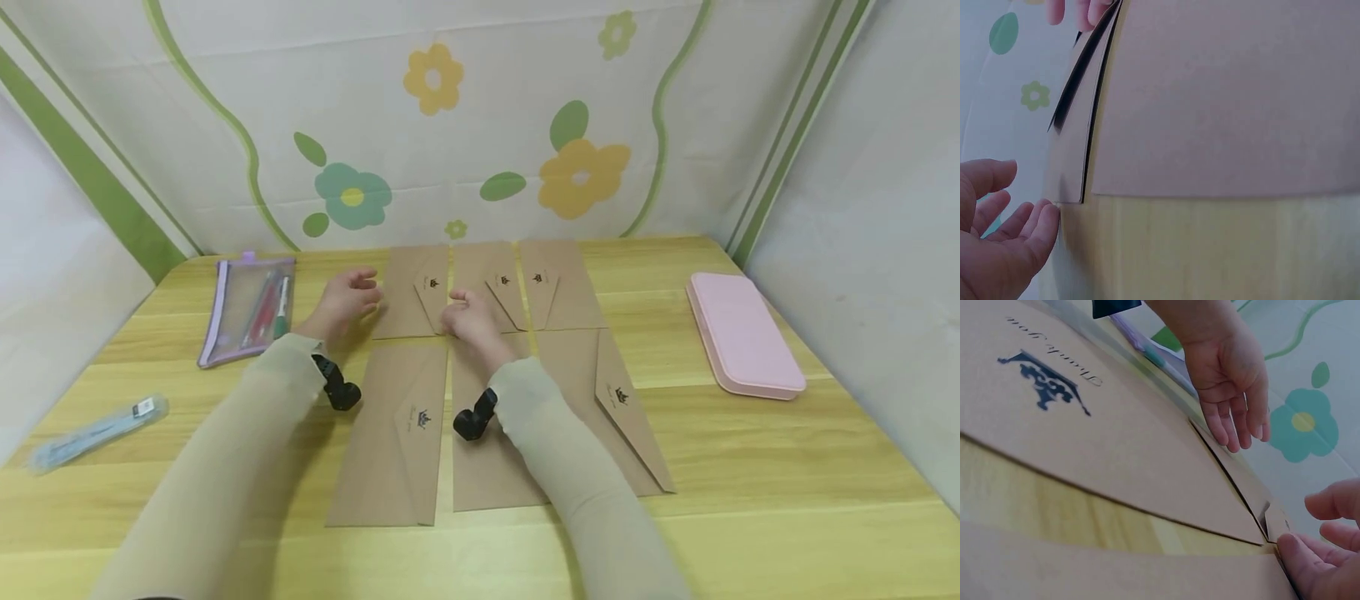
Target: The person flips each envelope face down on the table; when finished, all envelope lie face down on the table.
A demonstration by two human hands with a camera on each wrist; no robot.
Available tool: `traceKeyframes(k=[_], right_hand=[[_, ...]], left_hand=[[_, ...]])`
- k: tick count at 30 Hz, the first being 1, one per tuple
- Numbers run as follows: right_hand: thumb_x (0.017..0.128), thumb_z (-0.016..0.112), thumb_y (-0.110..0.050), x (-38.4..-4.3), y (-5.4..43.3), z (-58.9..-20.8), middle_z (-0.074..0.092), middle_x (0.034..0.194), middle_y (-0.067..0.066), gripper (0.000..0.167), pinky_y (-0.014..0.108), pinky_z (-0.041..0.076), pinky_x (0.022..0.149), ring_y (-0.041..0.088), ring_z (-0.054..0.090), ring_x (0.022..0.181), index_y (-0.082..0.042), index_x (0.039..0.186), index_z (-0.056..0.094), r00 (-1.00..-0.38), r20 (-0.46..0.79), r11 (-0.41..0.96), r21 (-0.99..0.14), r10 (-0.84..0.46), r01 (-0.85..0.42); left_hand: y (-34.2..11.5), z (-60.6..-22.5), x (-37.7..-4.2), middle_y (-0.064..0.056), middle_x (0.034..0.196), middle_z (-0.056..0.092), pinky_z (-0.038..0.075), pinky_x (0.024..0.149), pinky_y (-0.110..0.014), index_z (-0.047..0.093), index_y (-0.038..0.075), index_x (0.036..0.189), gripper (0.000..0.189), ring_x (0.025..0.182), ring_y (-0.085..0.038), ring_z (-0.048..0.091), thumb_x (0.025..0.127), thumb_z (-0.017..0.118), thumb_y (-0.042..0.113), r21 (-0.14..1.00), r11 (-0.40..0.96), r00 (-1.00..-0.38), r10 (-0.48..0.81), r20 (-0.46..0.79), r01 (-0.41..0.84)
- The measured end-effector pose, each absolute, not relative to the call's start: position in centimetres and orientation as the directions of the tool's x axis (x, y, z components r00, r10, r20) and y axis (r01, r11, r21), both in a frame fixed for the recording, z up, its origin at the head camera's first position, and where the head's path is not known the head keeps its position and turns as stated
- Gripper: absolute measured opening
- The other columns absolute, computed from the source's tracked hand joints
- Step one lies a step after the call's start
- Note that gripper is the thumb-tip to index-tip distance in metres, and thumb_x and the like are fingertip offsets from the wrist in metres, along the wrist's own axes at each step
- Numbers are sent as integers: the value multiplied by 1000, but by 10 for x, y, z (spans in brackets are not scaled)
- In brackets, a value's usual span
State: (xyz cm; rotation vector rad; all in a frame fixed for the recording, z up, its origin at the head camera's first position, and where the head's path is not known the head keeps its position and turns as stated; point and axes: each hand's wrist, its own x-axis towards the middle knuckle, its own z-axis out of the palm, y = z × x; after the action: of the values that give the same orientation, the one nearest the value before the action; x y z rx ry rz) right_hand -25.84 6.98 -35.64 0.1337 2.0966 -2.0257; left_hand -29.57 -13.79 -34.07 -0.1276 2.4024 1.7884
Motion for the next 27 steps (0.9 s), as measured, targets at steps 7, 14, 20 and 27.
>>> traceKeyframes(k=[7, 14, 20, 27], right_hand=[[74, 61, 10, -257, 63, -362, 50, 129, 17, 62, 34, 46, 94, 28, 48, 118, -3, 133, 44, -980, -176, 176, -972, -90, 159], [70, 53, 12, -257, 55, -363, 52, 128, 11, 62, 31, 47, 90, 24, 48, 118, -6, 129, 49, -988, -114, 404, -913, -105, 62], [71, 55, 14, -258, 54, -360, 52, 127, 10, 62, 26, 48, 81, 22, 49, 115, -6, 129, 49, -990, -109, 451, -890, -90, 58], [70, 57, 16, -260, 54, -359, 53, 126, 8, 64, 27, 50, 84, 22, 48, 116, -6, 130, 49, -983, -138, 446, -892, -117, 73]], left_hand=[[-135, -347, -298, -16, 142, 37, 31, 108, -44, 38, 8, 141, 56, 129, -32, 36, 88, 55, 1, 911, 365, -978, 3, -208, -193], [-137, -350, -300, -15, 141, 38, 34, 105, -46, 40, 11, 140, 58, 129, -31, 36, 85, 56, -1, 916, 314, -966, -10, -258, -248], [-140, -350, -302, -18, 139, 41, 40, 101, -37, 38, 4, 140, 57, 126, -29, 41, 86, 54, -3, 938, 252, -969, -2, -245, -238], [-144, -352, -302, -19, 137, 45, 40, 102, -33, 40, -1, 138, 53, 125, -26, 43, 86, 52, -6, 952, 179, -969, -25, -247, -247]])
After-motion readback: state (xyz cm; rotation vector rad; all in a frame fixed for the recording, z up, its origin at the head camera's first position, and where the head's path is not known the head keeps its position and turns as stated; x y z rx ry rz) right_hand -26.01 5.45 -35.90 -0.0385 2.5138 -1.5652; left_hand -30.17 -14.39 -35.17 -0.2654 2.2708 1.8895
